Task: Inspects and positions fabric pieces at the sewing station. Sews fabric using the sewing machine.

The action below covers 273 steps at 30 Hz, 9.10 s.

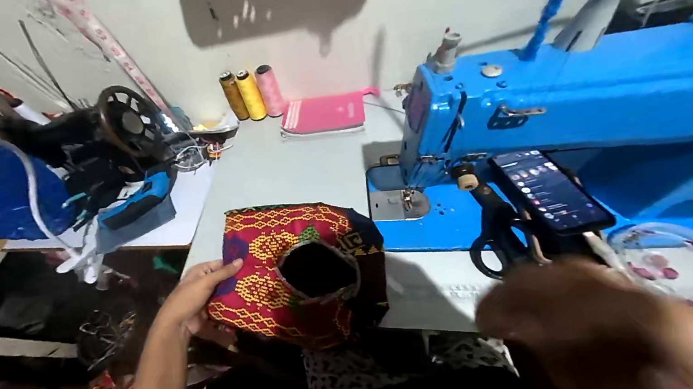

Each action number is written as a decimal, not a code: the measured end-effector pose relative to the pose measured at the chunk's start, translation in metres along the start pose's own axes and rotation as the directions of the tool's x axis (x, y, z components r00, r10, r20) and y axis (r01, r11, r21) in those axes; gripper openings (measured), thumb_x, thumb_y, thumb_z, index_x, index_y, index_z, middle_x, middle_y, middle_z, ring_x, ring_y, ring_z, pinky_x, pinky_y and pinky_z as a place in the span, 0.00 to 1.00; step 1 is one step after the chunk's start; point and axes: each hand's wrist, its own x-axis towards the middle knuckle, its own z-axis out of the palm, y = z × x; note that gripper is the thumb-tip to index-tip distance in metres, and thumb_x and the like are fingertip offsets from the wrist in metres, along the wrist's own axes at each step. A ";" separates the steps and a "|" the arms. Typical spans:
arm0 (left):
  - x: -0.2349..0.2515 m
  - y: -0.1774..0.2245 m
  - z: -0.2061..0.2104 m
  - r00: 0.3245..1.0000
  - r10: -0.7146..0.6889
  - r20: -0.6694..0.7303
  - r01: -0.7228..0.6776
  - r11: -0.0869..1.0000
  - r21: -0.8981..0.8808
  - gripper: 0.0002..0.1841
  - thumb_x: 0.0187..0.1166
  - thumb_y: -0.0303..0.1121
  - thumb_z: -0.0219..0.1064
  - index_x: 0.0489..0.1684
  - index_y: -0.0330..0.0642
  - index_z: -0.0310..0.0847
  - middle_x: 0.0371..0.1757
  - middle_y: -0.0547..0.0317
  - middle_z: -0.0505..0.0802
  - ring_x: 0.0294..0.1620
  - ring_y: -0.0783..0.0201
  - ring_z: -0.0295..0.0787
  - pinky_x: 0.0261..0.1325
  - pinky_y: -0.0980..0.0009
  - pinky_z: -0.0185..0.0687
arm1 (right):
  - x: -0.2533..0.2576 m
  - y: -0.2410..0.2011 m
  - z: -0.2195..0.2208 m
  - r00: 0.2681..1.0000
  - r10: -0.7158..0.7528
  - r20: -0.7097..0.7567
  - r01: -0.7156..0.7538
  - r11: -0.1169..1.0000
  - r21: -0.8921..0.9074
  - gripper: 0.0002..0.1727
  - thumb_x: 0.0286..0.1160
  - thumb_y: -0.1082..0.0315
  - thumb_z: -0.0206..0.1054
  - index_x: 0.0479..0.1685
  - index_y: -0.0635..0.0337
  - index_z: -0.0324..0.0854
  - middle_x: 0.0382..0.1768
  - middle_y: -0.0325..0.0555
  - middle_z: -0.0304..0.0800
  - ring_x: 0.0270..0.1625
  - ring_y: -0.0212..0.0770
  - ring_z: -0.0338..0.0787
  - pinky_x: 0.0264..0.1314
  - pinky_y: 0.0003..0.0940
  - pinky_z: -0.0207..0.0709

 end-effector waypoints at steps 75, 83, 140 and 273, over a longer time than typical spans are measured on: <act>-0.092 -0.141 -0.024 0.305 0.340 -0.890 -0.632 0.771 0.078 0.03 0.85 0.26 0.58 0.40 0.44 0.74 0.26 0.82 0.84 0.28 0.90 0.81 0.36 0.87 0.81 | 0.213 0.102 0.066 0.783 0.622 -0.008 -0.606 0.766 0.216 0.15 0.91 0.58 0.56 0.49 0.57 0.86 0.32 0.38 0.90 0.31 0.30 0.89 0.36 0.29 0.85; -0.096 -0.177 -0.043 0.306 0.204 -0.930 -0.607 0.794 -0.026 0.07 0.89 0.33 0.55 0.42 0.43 0.74 0.31 0.78 0.85 0.33 0.84 0.85 0.44 0.77 0.87 | 0.293 0.052 0.007 0.989 0.132 -0.060 -0.143 0.959 -0.244 0.16 0.90 0.60 0.57 0.55 0.60 0.86 0.41 0.37 0.87 0.39 0.24 0.84 0.48 0.29 0.81; -0.037 0.136 0.030 0.578 0.811 0.092 -0.758 0.491 0.429 0.18 0.93 0.39 0.54 0.39 0.41 0.90 0.26 0.65 0.90 0.24 0.77 0.83 0.30 0.77 0.81 | 0.245 0.090 0.012 0.879 0.226 0.421 -0.194 0.974 -0.118 0.09 0.83 0.68 0.67 0.41 0.63 0.91 0.33 0.35 0.92 0.35 0.20 0.85 0.44 0.21 0.80; -0.079 -0.135 0.147 0.425 0.904 0.041 -0.159 0.030 0.987 0.23 0.69 0.24 0.72 0.66 0.33 0.86 0.61 0.46 0.94 0.47 0.47 0.95 0.44 0.51 0.86 | -0.055 0.109 0.120 0.913 0.222 0.342 0.189 0.514 -0.837 0.33 0.70 0.61 0.72 0.79 0.60 0.77 0.69 0.54 0.87 0.66 0.59 0.88 0.52 0.59 0.79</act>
